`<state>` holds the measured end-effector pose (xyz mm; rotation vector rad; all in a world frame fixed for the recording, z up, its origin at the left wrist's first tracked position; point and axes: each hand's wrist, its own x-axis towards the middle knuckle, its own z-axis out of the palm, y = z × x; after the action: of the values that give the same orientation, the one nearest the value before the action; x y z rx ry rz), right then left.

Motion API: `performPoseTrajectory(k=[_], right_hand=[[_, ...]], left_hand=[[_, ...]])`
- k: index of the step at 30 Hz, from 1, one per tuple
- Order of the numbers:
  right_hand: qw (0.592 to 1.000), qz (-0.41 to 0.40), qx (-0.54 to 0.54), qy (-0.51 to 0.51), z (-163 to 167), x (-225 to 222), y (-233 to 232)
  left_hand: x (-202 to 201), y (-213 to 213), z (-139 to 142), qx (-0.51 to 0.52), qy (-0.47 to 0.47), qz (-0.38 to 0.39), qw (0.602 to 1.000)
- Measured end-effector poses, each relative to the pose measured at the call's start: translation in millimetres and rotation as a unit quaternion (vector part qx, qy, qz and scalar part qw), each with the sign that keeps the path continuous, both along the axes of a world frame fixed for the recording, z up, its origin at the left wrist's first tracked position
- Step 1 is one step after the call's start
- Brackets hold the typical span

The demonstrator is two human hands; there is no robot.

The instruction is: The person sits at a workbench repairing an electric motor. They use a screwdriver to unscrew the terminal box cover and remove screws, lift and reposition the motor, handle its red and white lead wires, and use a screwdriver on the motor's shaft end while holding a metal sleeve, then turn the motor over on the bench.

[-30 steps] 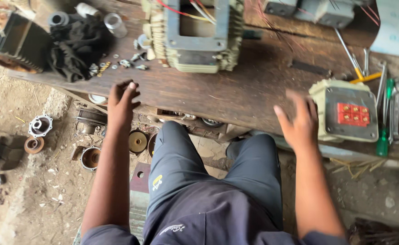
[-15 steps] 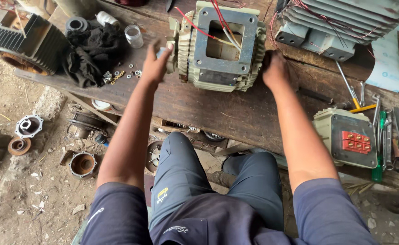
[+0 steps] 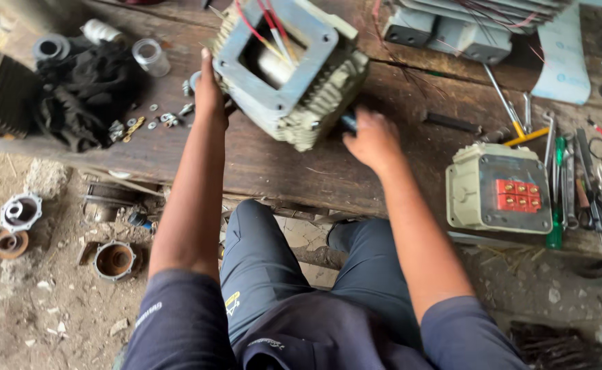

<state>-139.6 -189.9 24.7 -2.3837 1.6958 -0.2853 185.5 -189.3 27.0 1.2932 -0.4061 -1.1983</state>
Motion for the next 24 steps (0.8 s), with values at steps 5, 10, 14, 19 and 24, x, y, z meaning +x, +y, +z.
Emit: performPoseTrajectory(k=[5, 10, 14, 19, 24], right_hand=[[0.993, -0.024, 0.11, -0.026, -13.5, 15.6, -1.8], [0.983, -0.046, 0.133, -0.115, -37.1, 36.3, 19.0], [0.959, -0.064, 0.167, -0.218, -44.0, 71.2, 55.4], [0.942, -0.035, 0.1, -0.317, -58.3, 115.4, 96.3], [0.909, -0.06, 0.176, -0.373, -74.2, 145.2, 135.4]], left_hand=[[-29.2, 12.1, 0.8, 0.068, 0.026, -0.068, 0.995], [-38.0, 10.3, 11.4, -0.025, 0.149, -0.136, 0.979], [-30.6, 7.8, 14.0, -0.095, 0.226, -0.161, 0.956], [-4.1, 28.4, 1.0, -0.067, 0.221, -0.195, 0.953], [22.7, 49.9, -10.8, -0.052, 0.222, -0.199, 0.953]])
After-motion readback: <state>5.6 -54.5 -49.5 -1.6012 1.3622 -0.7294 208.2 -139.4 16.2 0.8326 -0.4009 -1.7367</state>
